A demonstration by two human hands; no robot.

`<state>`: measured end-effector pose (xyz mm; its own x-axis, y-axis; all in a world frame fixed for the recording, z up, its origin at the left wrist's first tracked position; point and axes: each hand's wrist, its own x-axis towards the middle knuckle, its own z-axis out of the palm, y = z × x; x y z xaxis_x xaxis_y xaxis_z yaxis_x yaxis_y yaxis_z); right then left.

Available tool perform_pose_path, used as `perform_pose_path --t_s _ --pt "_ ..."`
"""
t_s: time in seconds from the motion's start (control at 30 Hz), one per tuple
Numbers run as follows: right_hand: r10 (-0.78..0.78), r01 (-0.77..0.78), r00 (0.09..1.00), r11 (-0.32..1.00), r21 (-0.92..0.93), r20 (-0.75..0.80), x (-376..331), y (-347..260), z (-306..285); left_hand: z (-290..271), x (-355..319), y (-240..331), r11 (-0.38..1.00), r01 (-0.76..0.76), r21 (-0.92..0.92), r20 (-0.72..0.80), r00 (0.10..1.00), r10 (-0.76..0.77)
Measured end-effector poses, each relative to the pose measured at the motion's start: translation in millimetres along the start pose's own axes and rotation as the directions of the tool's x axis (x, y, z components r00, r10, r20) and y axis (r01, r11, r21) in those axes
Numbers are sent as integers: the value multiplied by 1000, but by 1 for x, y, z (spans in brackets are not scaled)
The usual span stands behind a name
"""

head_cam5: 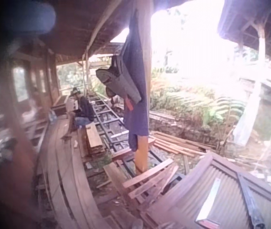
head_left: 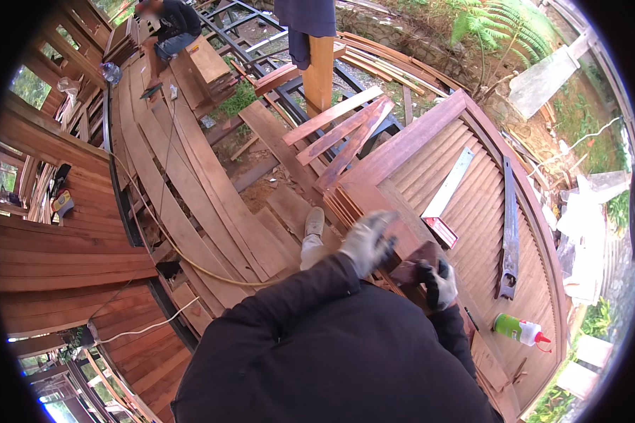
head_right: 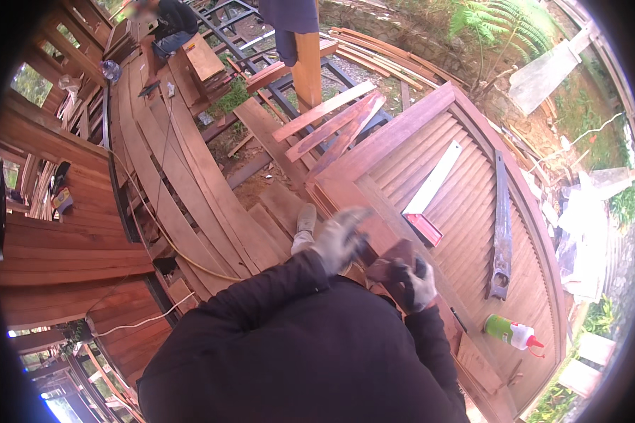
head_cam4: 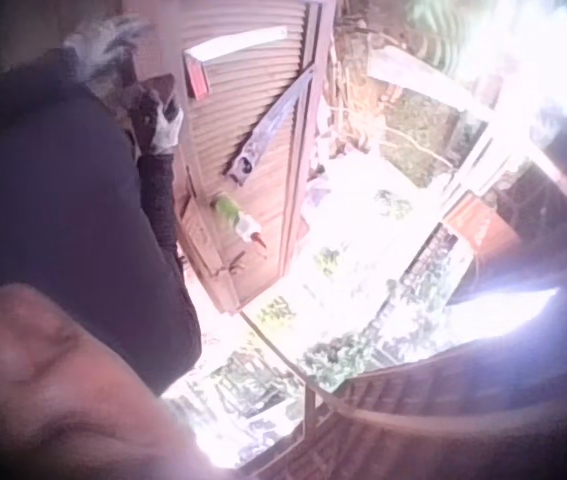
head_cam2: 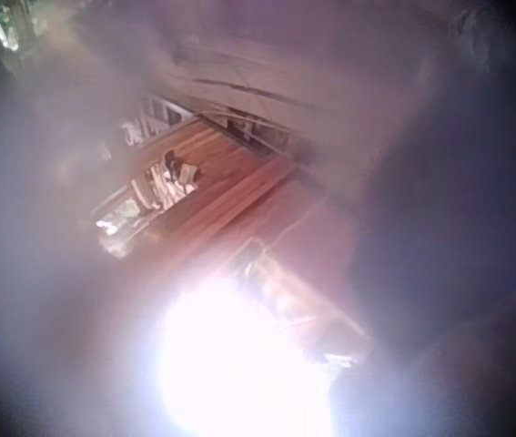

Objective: The person assembles a wooden frame by positioning planks and using a nail gun to fasten them together. They also use a sanding block to smooth the edges of the wood. The person works on a partially constructed wooden structure in an outdoor setting.

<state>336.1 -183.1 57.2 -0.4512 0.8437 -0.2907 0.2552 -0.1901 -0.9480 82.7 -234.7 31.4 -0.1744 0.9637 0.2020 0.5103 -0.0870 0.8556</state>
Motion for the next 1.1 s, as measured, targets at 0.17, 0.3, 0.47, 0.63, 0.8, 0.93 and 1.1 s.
perform_pose_path --t_s 0.17,0.3,0.47,0.63,0.8,0.93,1.1 --pt "9 32 948 992 122 -318 -19 27 -58 -7 5 -157 385 -55 -921 -272 799 -536" --pt "-19 107 929 970 219 -369 -26 55 -64 -27 38 -133 428 406 -807 53 773 -632" --pt "-32 113 928 973 200 -371 -25 52 -54 -28 55 -126 367 504 -782 69 655 -752" --pt "-41 138 918 966 219 -395 -26 51 -52 -44 61 -118 480 610 -630 -24 603 -797" --pt "-57 163 887 967 195 -459 -25 49 -47 -48 52 -152 132 345 -929 113 607 -787" --pt "-70 183 889 960 211 -452 -22 43 -44 -43 47 -137 117 507 -854 257 606 -753" --pt "-42 166 897 955 248 -441 -21 41 -45 -42 44 -130 -59 416 -907 338 640 -690"
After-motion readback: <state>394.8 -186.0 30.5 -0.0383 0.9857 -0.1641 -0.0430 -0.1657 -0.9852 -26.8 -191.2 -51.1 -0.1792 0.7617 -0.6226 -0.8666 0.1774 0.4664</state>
